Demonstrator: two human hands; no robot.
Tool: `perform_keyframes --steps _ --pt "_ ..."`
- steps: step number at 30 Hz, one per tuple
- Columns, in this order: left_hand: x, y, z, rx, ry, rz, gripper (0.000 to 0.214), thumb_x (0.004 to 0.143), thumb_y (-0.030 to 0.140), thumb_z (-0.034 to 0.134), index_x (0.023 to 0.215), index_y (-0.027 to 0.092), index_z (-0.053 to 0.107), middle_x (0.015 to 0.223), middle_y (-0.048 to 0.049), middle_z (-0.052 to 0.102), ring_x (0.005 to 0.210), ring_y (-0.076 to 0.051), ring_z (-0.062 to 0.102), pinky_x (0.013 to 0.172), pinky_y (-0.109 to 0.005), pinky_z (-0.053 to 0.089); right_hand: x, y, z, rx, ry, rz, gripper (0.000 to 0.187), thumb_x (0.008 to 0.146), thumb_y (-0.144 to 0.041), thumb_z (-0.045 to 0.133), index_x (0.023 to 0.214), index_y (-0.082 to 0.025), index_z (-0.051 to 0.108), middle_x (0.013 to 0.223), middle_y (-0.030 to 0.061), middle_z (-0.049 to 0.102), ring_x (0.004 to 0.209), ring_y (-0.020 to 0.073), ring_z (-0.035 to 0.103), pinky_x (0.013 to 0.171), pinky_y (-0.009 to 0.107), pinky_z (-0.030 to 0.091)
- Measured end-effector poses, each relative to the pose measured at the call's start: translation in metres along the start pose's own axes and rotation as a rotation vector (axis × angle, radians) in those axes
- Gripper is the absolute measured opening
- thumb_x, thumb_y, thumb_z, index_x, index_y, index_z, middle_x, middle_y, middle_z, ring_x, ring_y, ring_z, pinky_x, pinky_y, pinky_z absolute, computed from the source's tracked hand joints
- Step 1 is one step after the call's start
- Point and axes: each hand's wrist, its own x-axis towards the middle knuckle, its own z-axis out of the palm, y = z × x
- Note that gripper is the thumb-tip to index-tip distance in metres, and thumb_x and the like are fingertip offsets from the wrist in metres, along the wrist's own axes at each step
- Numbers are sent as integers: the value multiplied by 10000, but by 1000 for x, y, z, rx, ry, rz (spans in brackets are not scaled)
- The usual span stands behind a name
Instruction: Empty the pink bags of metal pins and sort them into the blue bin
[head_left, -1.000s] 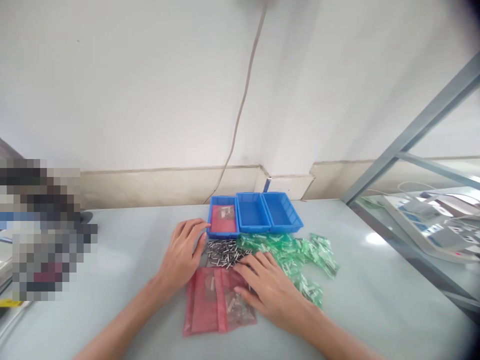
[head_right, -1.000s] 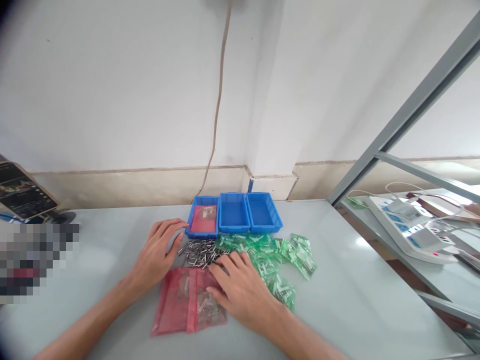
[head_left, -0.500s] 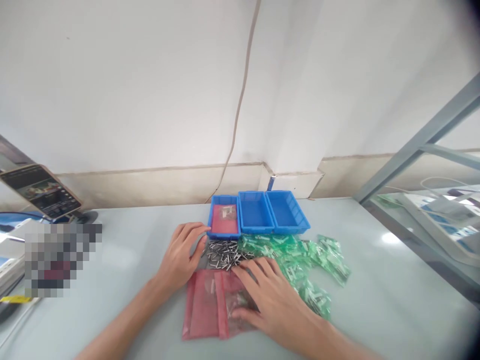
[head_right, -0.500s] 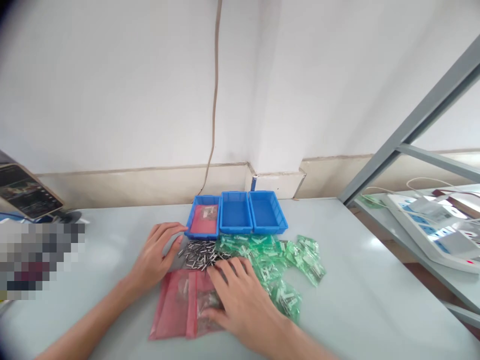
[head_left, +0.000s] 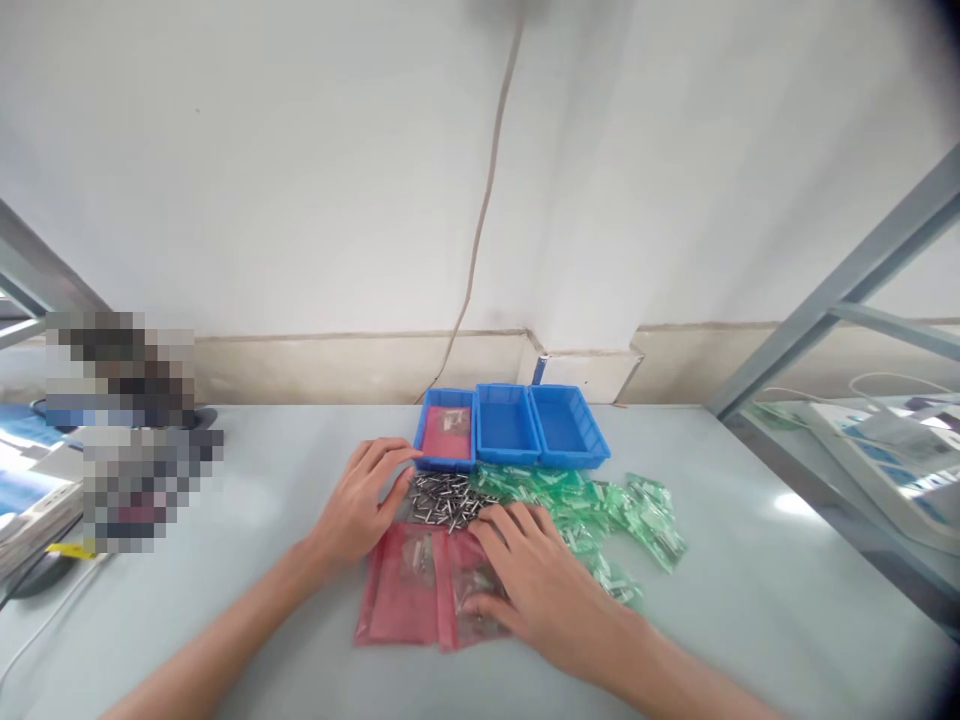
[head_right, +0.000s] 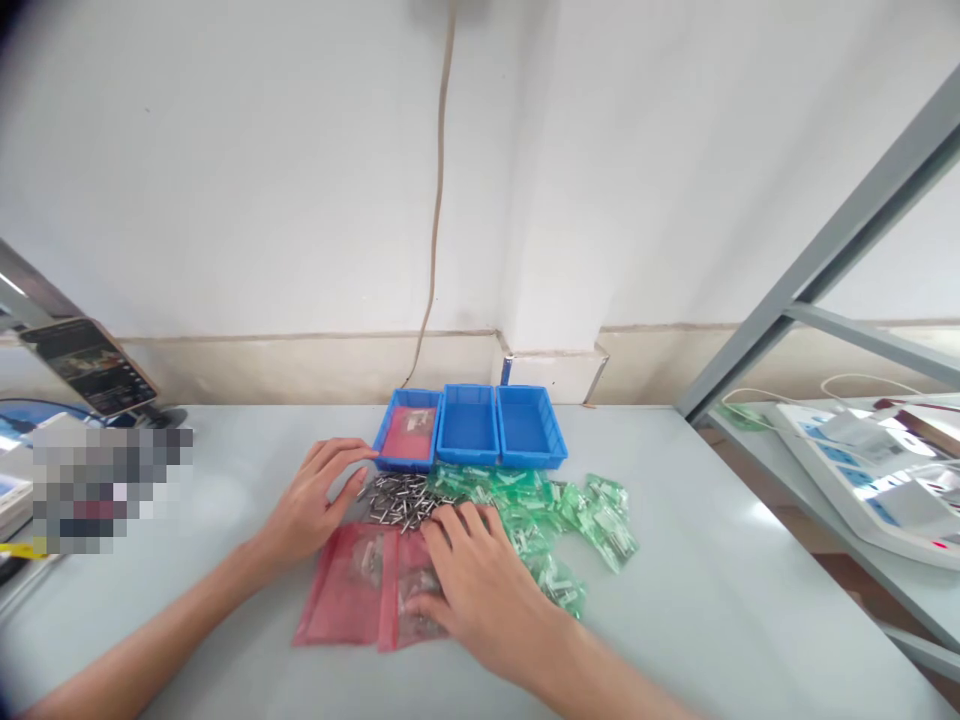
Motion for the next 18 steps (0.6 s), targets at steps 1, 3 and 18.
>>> perform_keyframes --steps 1,3,18 --pt "0 -1 0 8 26 -13 278 1143 238 483 1379 260 630 1323 -94 649 1264 -271 581 1094 -474 494 0 1 0 -14 -3 -12 558 920 -561 833 1286 -190 634 1242 108 681 1110 355 616 969 551 522" --pt "0 -2 1 18 89 -22 275 1142 237 482 1370 255 635 1303 -100 653 1255 -273 587 1092 -481 494 1 2 -1 -39 -8 -35 563 925 -580 820 1284 -188 635 1220 105 681 1100 354 618 969 554 519" --pt "2 -32 -16 121 348 19 263 1081 132 572 1271 263 699 1139 -78 726 1032 -233 684 958 -417 548 7 9 4 44 -54 -32 527 904 -552 853 1261 -223 648 1205 95 679 1087 369 615 969 584 505"
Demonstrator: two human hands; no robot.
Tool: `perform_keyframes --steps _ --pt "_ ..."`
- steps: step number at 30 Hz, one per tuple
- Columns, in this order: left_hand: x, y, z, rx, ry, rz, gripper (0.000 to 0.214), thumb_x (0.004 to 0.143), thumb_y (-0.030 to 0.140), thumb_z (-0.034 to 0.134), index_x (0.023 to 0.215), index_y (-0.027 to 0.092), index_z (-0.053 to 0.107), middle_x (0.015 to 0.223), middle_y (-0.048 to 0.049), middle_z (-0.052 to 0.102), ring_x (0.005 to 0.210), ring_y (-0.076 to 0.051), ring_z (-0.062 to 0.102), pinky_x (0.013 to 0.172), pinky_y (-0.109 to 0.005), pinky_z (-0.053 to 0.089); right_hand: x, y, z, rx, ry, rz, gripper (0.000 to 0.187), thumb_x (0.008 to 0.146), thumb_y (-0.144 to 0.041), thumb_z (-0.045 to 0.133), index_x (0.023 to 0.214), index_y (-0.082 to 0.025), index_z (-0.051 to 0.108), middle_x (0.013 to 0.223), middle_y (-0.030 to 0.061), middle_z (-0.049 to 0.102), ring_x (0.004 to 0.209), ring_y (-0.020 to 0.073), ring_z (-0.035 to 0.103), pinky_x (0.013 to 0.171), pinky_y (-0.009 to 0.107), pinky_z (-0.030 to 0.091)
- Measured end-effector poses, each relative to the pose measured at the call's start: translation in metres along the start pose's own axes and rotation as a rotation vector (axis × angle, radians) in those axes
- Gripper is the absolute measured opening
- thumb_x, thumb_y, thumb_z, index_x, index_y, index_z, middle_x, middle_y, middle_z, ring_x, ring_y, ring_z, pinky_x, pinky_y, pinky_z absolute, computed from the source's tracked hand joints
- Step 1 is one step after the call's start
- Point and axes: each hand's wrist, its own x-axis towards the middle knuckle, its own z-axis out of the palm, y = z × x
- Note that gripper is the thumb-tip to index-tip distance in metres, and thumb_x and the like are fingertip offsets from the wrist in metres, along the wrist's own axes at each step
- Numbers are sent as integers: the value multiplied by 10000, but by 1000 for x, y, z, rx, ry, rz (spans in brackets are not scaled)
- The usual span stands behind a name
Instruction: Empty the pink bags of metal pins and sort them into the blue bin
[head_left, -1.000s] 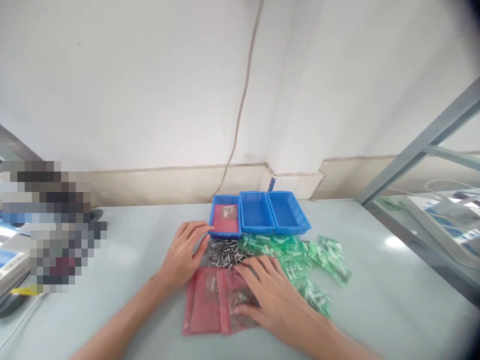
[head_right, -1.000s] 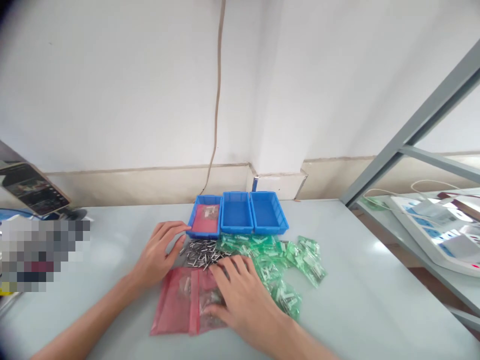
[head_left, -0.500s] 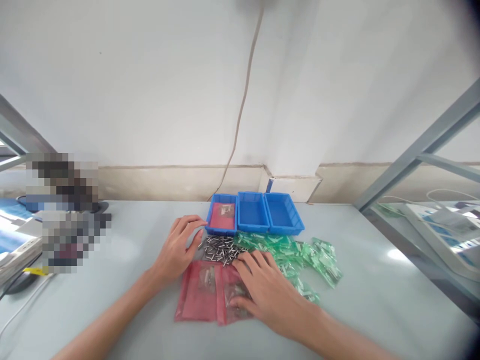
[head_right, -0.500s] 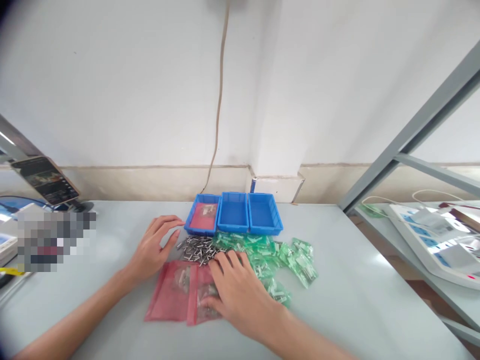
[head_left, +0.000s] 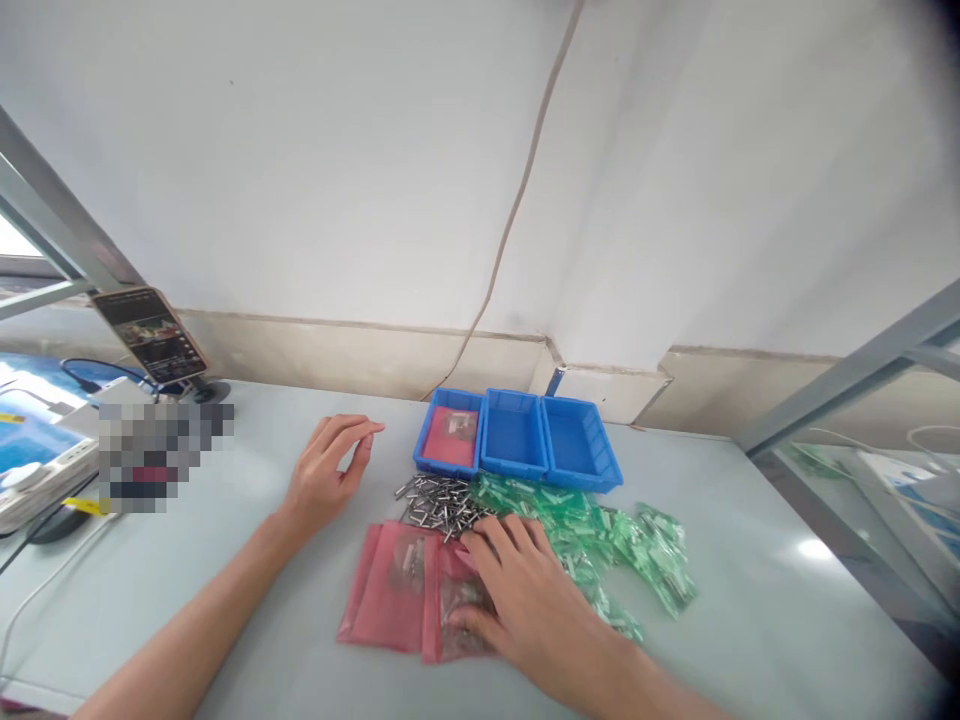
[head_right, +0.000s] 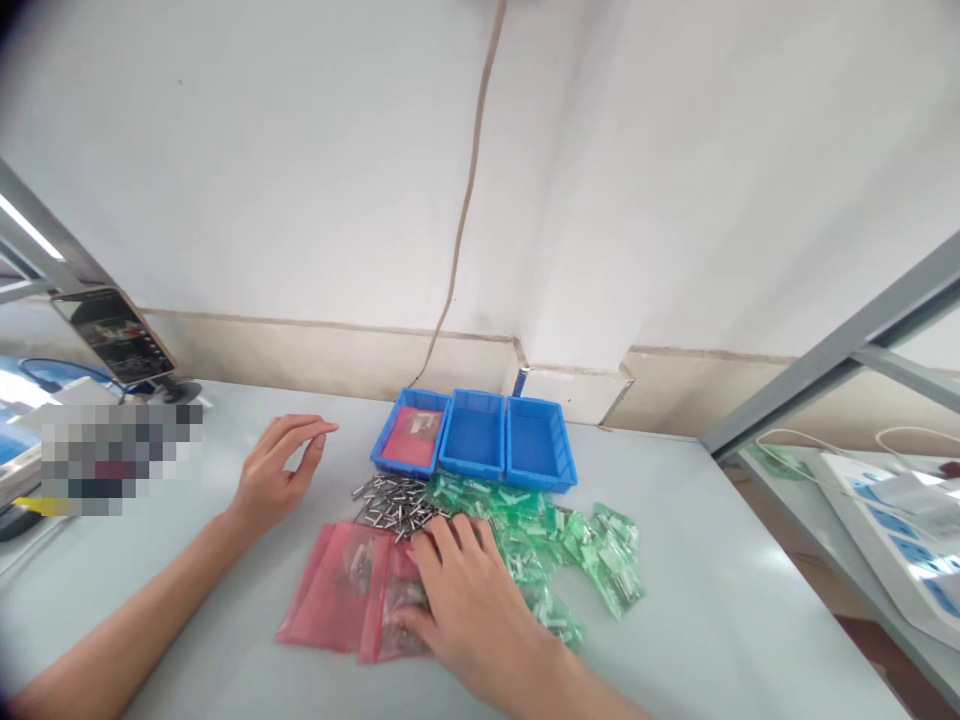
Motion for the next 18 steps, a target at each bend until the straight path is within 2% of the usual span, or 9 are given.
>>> perform_keyframes --steps 8,18 --pt "-2 -1 0 8 -45 30 279 1082 121 570 1287 261 699 1126 -75 733 998 -220 682 927 -394 550 -3 1 8 52 44 20 483 918 -519 851 1260 -244 648 1216 78 675 1086 357 599 955 572 498" --pt "-9 6 0 -38 -96 57 298 1087 136 549 1318 266 685 1137 -84 737 989 -220 702 922 -387 570 2 -4 7 57 40 15 417 927 -430 867 1236 -256 647 1153 60 704 1043 327 638 916 512 526"
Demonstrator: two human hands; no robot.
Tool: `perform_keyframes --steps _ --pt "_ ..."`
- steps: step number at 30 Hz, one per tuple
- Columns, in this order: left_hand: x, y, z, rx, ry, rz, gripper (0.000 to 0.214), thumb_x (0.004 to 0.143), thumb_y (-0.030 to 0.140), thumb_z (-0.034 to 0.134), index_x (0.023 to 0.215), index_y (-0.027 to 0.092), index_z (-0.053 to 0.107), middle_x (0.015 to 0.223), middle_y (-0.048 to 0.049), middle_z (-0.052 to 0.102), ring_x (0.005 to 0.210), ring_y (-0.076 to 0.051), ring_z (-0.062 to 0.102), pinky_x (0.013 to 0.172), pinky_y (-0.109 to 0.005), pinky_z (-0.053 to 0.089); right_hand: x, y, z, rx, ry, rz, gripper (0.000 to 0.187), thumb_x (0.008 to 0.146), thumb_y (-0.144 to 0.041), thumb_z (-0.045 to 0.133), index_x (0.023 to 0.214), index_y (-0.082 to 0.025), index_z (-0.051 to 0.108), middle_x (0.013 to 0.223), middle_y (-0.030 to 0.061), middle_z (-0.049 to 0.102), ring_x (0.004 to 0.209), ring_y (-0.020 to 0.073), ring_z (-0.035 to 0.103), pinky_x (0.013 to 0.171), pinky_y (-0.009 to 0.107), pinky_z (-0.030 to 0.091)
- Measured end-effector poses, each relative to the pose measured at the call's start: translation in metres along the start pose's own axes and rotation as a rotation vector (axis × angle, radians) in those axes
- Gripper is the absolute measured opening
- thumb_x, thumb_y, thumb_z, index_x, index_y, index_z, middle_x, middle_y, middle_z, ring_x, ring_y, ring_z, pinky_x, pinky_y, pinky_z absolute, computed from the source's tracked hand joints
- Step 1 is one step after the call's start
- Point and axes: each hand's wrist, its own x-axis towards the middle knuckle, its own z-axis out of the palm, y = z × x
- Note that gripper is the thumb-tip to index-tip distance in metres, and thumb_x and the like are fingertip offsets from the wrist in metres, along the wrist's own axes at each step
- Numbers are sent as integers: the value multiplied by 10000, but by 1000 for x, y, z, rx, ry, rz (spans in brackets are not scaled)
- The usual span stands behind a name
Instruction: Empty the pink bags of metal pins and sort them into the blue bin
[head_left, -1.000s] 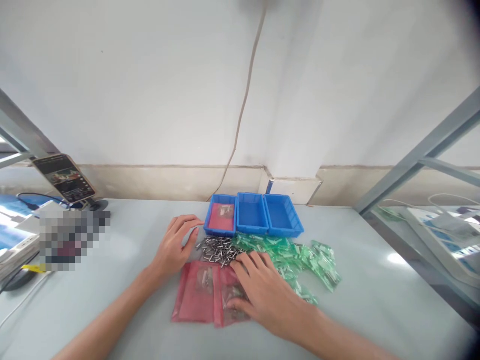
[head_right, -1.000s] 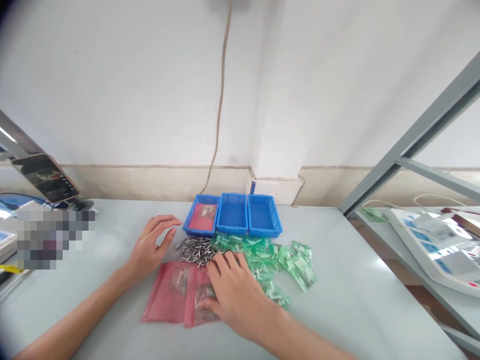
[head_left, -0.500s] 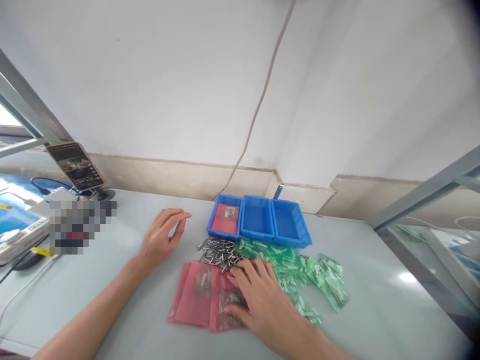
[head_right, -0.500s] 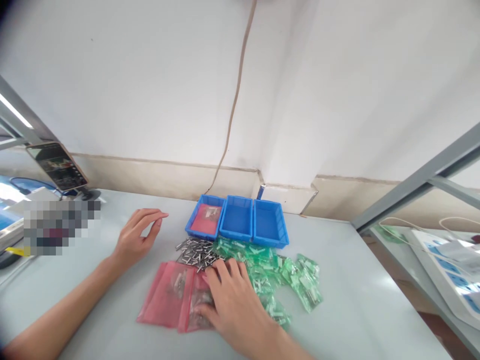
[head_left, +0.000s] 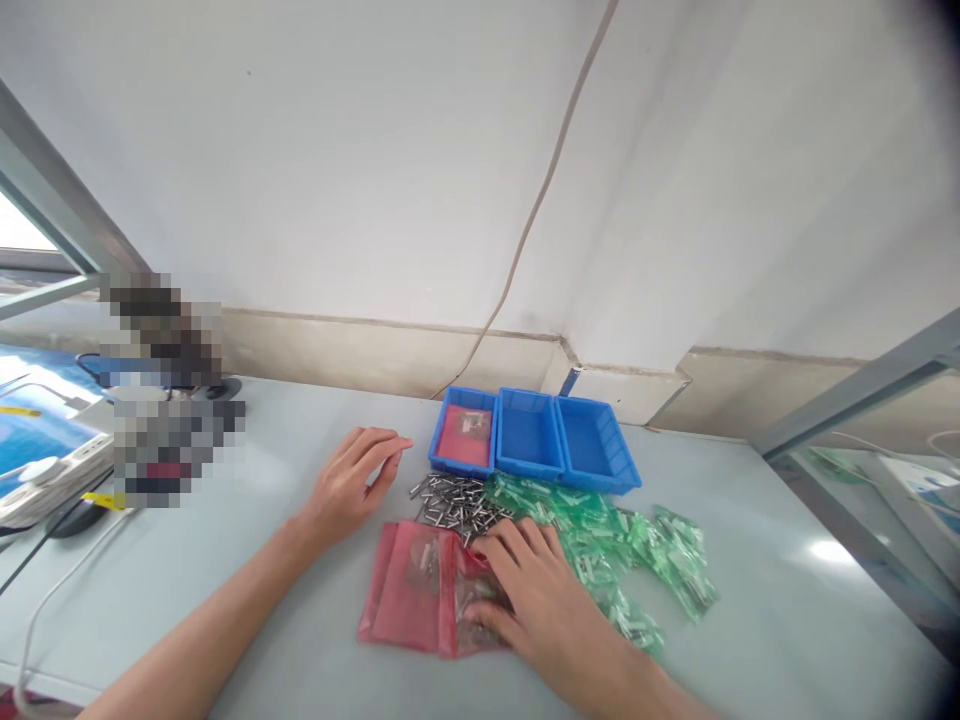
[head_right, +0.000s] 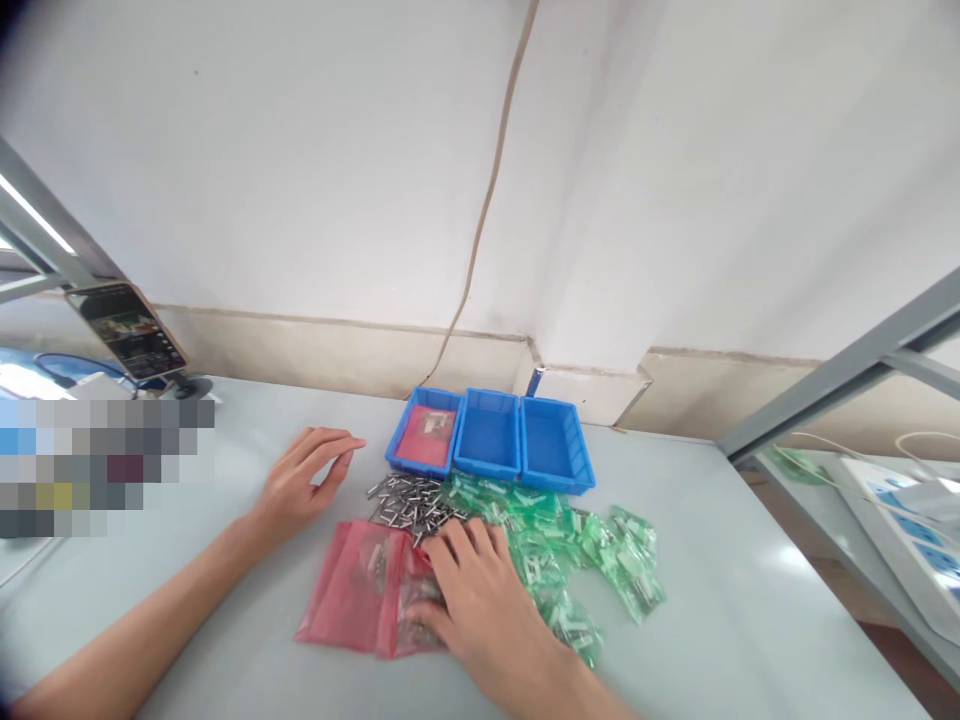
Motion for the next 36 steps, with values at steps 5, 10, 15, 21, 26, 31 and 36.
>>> perform_keyframes --steps 5,10,15,21,26,31,36 --pt "-2 4 -2 -48 -20 15 339 1072 99 556 1345 265 668 1145 -84 727 1001 -220 694 916 -377 566 2 -3 -2 20 -10 -11 407 934 -358 871 1244 -259 627 1185 58 706 1033 316 655 912 489 548" --pt "-2 5 -1 -61 -28 11 344 1072 88 554 1351 261 660 1143 -85 718 1005 -217 680 917 -374 555 3 -7 -6 33 -67 -2 364 956 -295 841 1247 -253 626 1195 64 687 1048 321 662 911 506 586" --pt "-2 10 1 -64 -25 8 322 1084 119 532 1338 262 670 1133 -86 728 990 -220 695 913 -378 561 -1 -4 2 79 -39 3 283 1006 -174 751 1247 -260 631 1219 68 666 1085 297 678 923 454 611" --pt "-1 25 1 -83 -29 26 343 1066 81 551 1337 259 664 1130 -80 724 993 -221 675 906 -378 555 -1 -3 6 339 98 49 324 1077 -57 471 1261 -274 626 1230 77 632 992 211 705 878 348 618" --pt "1 35 0 -103 -21 46 374 1054 55 564 1347 266 659 1118 -78 722 974 -219 665 879 -377 553 0 -6 2 451 177 96 345 1057 -48 461 1231 -271 658 1228 77 636 1087 218 696 961 354 605" --pt "4 46 -4 -127 -28 70 391 1050 52 569 1363 272 652 1131 -76 724 975 -218 673 864 -371 558 1 -5 -4 562 183 131 374 1014 -16 493 1200 -277 686 1249 60 652 1156 207 680 1034 349 575" --pt "18 59 -9 -196 -185 78 389 1089 75 514 1405 276 617 1239 -77 725 1101 -223 687 986 -393 553 4 -1 -15 626 219 99 283 1059 -91 495 1123 -263 711 1185 61 689 1098 210 688 978 348 577"
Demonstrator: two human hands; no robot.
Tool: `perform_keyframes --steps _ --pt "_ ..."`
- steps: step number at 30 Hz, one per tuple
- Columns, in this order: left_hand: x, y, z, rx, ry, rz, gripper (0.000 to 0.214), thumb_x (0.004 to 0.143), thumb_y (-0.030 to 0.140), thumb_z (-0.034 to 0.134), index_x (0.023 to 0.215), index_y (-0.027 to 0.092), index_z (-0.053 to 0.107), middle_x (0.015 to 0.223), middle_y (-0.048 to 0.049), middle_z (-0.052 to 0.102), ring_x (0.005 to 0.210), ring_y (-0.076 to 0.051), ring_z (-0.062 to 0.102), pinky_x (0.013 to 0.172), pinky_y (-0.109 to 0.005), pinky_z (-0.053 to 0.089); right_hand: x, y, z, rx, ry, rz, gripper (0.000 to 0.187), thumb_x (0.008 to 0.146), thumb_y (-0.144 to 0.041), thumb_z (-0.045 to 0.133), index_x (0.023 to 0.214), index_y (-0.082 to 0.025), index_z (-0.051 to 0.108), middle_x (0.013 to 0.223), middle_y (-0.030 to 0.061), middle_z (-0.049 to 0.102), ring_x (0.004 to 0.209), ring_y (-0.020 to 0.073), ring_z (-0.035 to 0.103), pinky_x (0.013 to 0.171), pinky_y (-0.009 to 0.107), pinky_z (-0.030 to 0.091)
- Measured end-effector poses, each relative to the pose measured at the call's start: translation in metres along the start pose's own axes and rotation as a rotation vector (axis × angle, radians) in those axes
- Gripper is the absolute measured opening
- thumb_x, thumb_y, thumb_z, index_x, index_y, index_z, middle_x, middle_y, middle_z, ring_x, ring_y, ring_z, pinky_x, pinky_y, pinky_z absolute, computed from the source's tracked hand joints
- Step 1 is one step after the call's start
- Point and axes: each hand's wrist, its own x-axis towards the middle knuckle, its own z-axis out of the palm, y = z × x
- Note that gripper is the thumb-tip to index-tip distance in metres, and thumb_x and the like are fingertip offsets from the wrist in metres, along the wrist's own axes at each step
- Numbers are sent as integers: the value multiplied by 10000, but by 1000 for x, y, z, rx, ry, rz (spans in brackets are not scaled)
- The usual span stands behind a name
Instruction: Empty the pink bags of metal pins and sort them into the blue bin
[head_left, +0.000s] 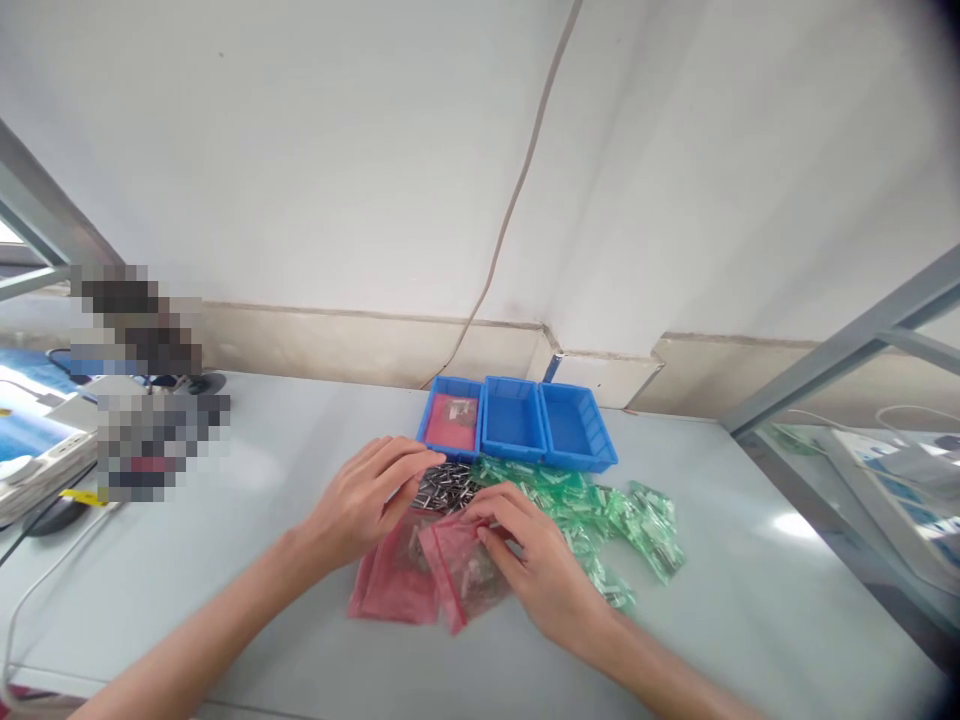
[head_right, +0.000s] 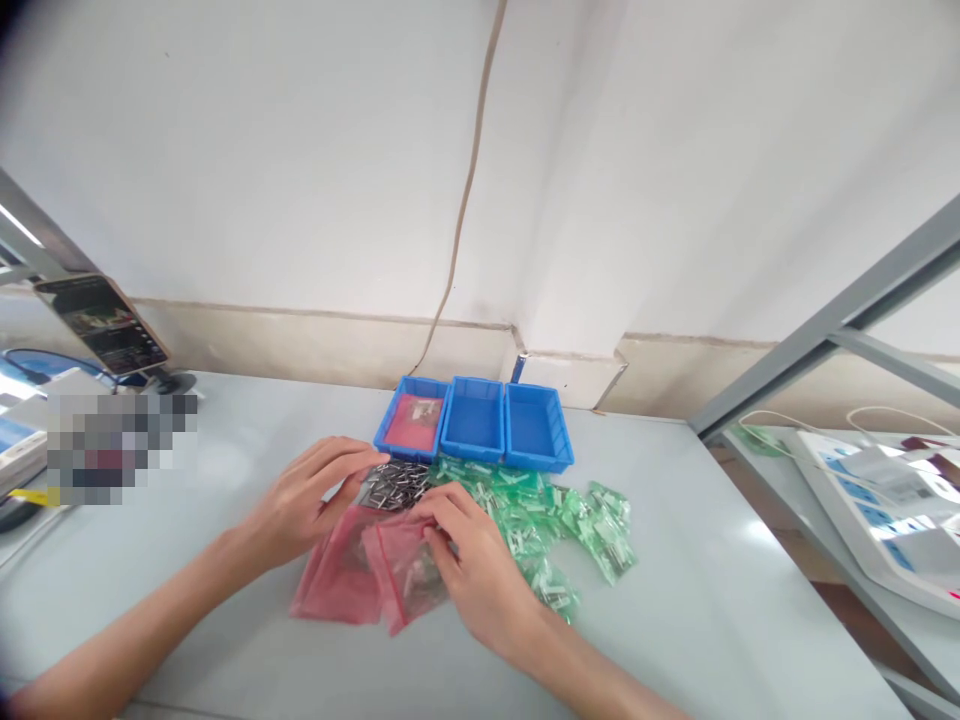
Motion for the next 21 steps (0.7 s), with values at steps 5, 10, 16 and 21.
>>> perform_keyframes --steps 5,10,16,21 --pt "21 21 4 -226 -108 -199 345 1163 198 394 1426 283 603 1327 -80 681 1198 -212 667 1051 -375 550 5 0 -11 62 172 -46 213 1097 -209 532 1069 -265 735 1129 80 701 1029 234 688 893 367 584" --pt "28 34 27 -424 -59 -451 363 1179 288 372 1519 304 498 1327 -58 698 1149 -207 705 1001 -348 570 11 8 -20 108 379 -37 149 1082 -229 606 1028 -275 736 1107 72 671 1044 238 661 836 345 552" --pt "11 23 49 -283 -36 -221 616 1060 127 543 1615 342 383 1493 -81 604 1269 -242 658 1060 -390 560 14 23 -16 281 476 110 142 1033 -323 695 1170 -288 690 1232 69 621 971 221 702 775 337 579" --pt "6 16 47 -126 -10 -121 423 1012 67 599 1349 312 674 1542 -103 476 1316 -279 551 976 -388 542 11 26 -6 339 439 163 234 1024 -361 708 1247 -300 670 1314 77 592 972 214 711 816 349 594"
